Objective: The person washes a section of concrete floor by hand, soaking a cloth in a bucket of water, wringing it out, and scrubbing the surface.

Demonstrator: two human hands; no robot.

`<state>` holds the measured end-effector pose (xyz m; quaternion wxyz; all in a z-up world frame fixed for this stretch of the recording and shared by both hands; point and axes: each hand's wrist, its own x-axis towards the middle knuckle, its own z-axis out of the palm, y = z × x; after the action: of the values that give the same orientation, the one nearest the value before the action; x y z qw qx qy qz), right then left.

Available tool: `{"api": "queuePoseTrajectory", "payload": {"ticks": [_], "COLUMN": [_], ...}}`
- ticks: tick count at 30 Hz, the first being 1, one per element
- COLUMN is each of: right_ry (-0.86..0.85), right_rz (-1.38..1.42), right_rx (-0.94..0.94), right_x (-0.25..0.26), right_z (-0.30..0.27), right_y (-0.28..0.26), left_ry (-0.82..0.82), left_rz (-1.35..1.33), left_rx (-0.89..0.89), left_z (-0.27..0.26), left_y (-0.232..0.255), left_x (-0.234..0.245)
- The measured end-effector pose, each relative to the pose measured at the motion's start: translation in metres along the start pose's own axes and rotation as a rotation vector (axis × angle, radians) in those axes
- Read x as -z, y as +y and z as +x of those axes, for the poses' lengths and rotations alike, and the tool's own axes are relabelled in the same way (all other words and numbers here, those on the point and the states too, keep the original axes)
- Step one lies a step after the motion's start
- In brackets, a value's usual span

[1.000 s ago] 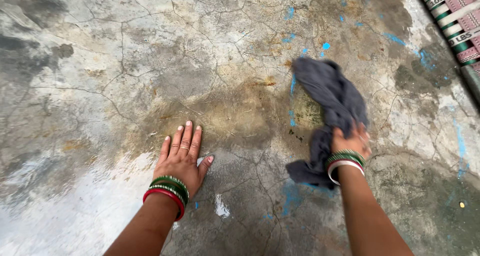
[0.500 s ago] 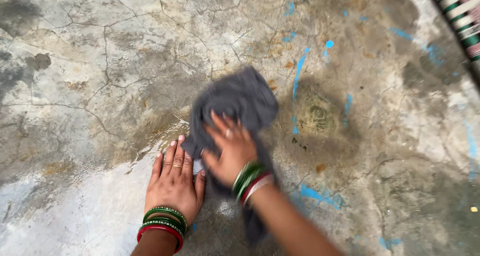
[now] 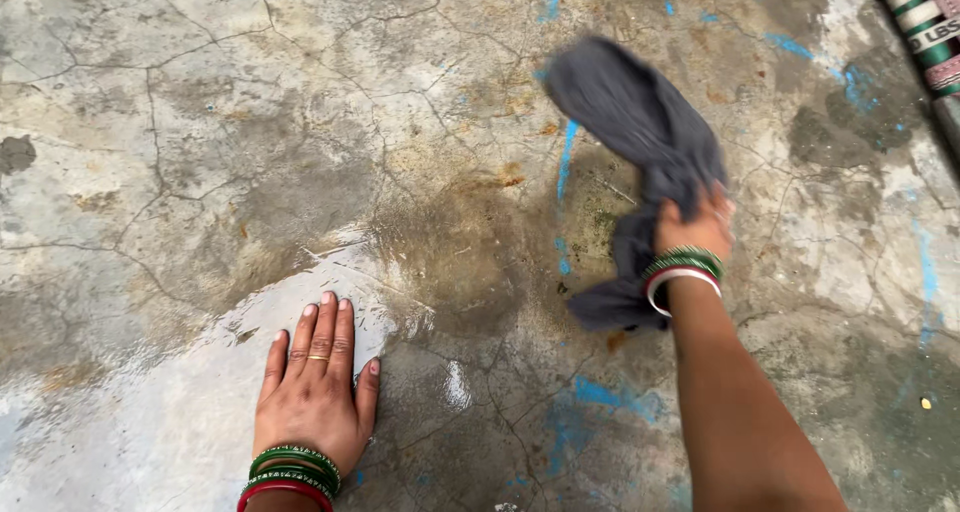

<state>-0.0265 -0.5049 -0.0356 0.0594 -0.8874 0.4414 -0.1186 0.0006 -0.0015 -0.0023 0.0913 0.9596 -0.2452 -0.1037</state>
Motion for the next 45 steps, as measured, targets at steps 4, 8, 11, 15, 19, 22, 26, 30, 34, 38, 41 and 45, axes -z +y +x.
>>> {"api": "queuePoseTrajectory", "payload": {"ticks": [4,8,11,15,19,22,26,30,34,38,41,45], "right_ry": [0.038,0.106,0.151,0.023,0.022,-0.437,-0.395,-0.221,-0.024,0.232,0.114,0.091], "right_rz": [-0.054,-0.072,-0.099,0.092,0.203,0.279,0.223,0.169,0.086,0.020,0.139,-0.080], "right_rx": [-0.282,-0.442,-0.325,-0.213,0.368,0.566,1.048,0.810,0.632,0.299,-0.279,-0.156], "right_x": [0.028,0.042,0.048,0.058,0.076,0.108,0.115,0.081,0.076,0.085,0.049,-0.021], "right_z": [-0.030,-0.076,-0.135,-0.259,-0.357,-0.406,-0.364,-0.256,-0.176,-0.171,-0.159,-0.103], "right_y": [0.060,0.111,0.132,0.085,-0.034,-0.114,-0.171,-0.182,-0.092,0.031,0.047,-0.026], "left_ry": [-0.030,-0.023,0.021,0.041,0.087,0.279,0.442,0.401,0.330,0.336,0.319,0.315], "left_rz": [0.020,0.022,0.011,0.025,-0.033,-0.255,-0.297,-0.146,-0.027,-0.008,0.034,0.017], "left_rx": [0.017,0.010,0.005,0.004,-0.029,-0.032,0.178,0.328,0.482,0.503,0.475,0.508], "left_z": [-0.001,-0.002,-0.004,-0.004,0.001,-0.022,-0.067,-0.102,-0.119,-0.125,-0.128,-0.119], "left_y": [-0.001,-0.001,-0.002,0.000,-0.001,-0.016,-0.058,-0.120,-0.182,-0.194,-0.196,-0.189], "left_x": [0.000,-0.001,-0.003,-0.004,-0.005,-0.007,0.000,0.004,0.017,0.012,0.011,0.023]}}
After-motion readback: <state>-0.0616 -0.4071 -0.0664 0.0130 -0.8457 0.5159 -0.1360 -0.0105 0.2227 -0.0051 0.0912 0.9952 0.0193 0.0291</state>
